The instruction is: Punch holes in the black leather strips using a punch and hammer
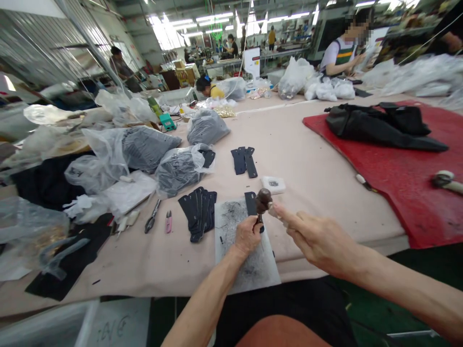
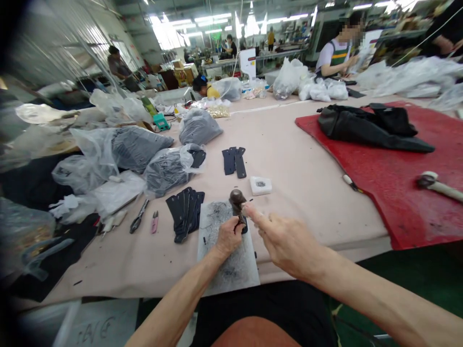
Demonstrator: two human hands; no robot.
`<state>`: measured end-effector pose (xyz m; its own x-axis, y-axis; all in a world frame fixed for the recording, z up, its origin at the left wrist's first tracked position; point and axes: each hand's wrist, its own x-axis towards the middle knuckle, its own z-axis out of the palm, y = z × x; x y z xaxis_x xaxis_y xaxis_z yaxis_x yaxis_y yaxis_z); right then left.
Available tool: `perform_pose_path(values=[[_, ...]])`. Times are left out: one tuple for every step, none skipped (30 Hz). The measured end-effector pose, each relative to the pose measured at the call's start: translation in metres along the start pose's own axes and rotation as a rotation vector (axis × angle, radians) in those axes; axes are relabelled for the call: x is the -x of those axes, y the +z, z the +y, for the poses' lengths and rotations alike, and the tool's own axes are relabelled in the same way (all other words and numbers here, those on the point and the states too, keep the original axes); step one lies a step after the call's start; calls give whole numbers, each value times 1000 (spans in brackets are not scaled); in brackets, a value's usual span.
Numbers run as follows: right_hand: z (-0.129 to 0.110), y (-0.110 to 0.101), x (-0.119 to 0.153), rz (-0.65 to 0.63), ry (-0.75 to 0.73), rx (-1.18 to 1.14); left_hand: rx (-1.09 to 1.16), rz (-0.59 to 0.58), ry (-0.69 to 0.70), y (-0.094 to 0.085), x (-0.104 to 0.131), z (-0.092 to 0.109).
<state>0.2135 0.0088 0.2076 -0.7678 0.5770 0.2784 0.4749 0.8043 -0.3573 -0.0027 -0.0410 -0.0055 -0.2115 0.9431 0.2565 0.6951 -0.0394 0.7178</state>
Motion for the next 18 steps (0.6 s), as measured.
perform_pose_path(values=[[4, 5, 3, -41, 11, 3, -4, -1, -1, 0, 0, 0], [9, 9, 5, -70, 31, -3, -7, -4, -3, 0, 0, 0], [15, 11, 8, -85, 67, -16, -7, -5, -6, 0, 0, 0], [22, 14, 11, -88, 124, -35, -4, -4, -10, -1, 0, 1], [30, 19, 14, -82, 193, -67, 3, -2, -16, -1, 0, 1], [39, 27, 16, -85, 272, -124, 10, 4, -22, -2, 0, 1], [48, 38, 19, -91, 367, -202, 19, 6, -23, -2, 0, 1], [58, 52, 22, -103, 468, -302, 27, 5, -21, -2, 0, 1], [67, 68, 24, -115, 573, -414, 32, 5, -22, -2, 0, 2], [76, 86, 27, -117, 672, -508, 33, 5, -22, -3, 0, 2], [84, 104, 30, -120, 741, -548, 31, 7, -23, -3, 0, 3], [90, 121, 32, -119, 777, -518, 25, 10, -29, -3, 1, 3], [93, 135, 33, -113, 786, -428, 17, 11, -36, -3, 1, 4], [94, 146, 34, -99, 767, -305, 9, 9, -44, -3, 1, 4], [93, 154, 33, -76, 727, -178, 1, 5, -52, -3, 0, 5], [89, 160, 30, -47, 674, -77, -4, 0, -61, -3, 0, 5], [83, 165, 25, -16, 625, -25, -6, -9, -68, -3, 0, 5], [76, 168, 19, 0, 599, -38, -6, -17, -75, -3, 0, 5]])
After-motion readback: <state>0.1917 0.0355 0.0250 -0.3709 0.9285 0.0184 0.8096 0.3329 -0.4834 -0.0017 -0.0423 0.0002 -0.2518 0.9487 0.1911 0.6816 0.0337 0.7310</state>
